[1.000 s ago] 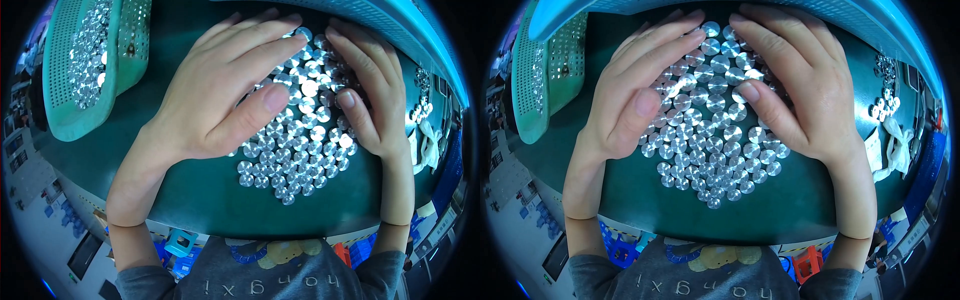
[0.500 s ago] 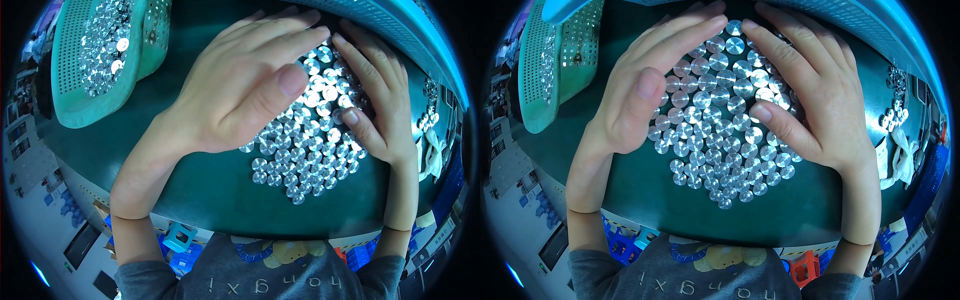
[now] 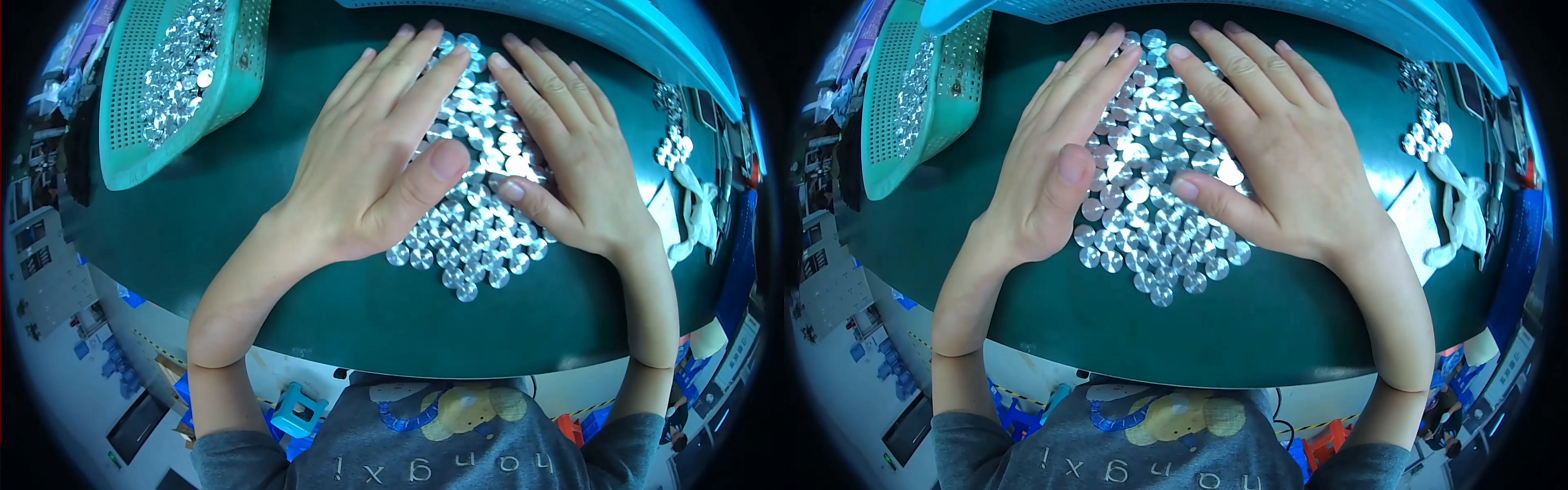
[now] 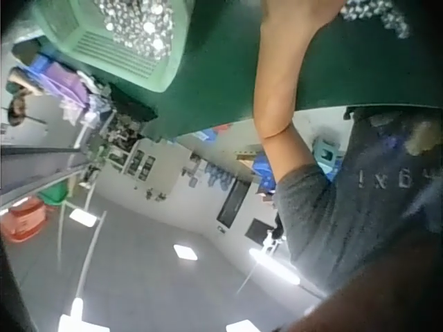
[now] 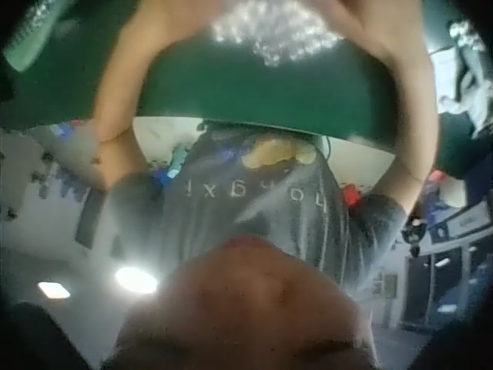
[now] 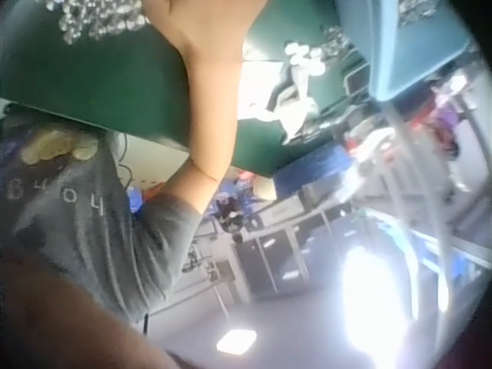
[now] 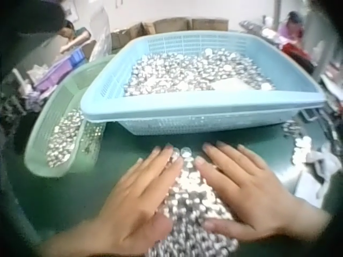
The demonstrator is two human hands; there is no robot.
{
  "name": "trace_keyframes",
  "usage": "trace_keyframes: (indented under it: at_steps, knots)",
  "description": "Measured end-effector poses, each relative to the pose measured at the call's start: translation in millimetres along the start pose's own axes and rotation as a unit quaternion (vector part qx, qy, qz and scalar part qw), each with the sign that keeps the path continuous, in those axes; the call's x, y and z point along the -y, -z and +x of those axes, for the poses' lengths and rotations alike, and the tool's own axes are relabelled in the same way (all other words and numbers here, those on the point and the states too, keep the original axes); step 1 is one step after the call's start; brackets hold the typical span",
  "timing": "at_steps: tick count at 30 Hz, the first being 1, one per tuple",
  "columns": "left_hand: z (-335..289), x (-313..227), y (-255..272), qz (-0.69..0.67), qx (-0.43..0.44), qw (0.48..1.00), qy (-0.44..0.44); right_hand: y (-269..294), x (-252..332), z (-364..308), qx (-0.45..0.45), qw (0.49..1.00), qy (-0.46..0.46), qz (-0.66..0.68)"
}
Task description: The person inspects and sorts small circular metal parts by hand at a workbench, moving them from a storage crate into a plastic basket.
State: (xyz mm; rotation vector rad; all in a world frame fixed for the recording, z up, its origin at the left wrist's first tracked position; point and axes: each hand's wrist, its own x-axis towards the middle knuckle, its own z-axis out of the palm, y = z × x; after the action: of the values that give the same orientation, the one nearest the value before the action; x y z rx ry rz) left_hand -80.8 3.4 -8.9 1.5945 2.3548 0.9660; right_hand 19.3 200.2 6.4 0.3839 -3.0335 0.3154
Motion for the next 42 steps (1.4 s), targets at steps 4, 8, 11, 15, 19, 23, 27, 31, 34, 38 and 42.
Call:
trace_keyframes:
  at_steps: [4,8,11,15,19,23,27,31,34,38,42]
  knots:
    - [-8.5,-15.8,-8.7,0.043,-0.009,0.999,0.02,-1.1,8.7,-13.0,-0.016,1.0,-0.008,-0.006]
    - [-8.3,-19.7,-12.9,0.053,-0.05,0.997,0.011,1.3,11.0,-23.9,-0.056,0.998,-0.029,-0.016]
    - [-9.0,-13.0,-13.0,-0.02,-0.104,0.994,0.0,7.1,1.5,-32.2,-0.188,0.979,-0.007,0.071]
    - [-4.7,-8.1,-7.7,-0.371,-0.241,0.884,0.15,5.5,8.9,-44.6,-0.261,0.955,-0.031,0.141]
    - [-5.0,-4.0,-7.0,-0.42,-0.331,0.823,0.193,-7.8,52.7,-51.0,-0.207,0.961,0.046,0.177]
    - [-10.2,-15.4,-13.1,-0.405,-0.351,0.821,0.196,-2.8,70.8,-59.7,-0.122,0.983,0.039,0.135]
    - [-11.2,-18.2,-8.0,-0.287,-0.36,0.876,0.147,-10.8,76.1,-55.9,-0.149,0.983,0.015,0.102]
    - [-13.4,-32.5,-11.3,-0.224,-0.338,0.912,0.062,-11.1,74.9,-56.8,-0.147,0.981,0.016,0.128]
    - [-18.2,-56.5,-9.2,-0.299,-0.269,0.913,0.074,-4.7,66.3,-59.4,-0.177,0.971,0.019,0.157]
    - [-25.5,-85.6,-8.0,-0.467,-0.048,0.857,0.214,7.8,59.5,-58.0,-0.257,0.945,-0.004,0.202]
    - [-25.1,-91.4,-8.6,-0.589,0.086,0.74,0.313,7.8,54.8,-61.2,-0.303,0.923,-0.031,0.234]
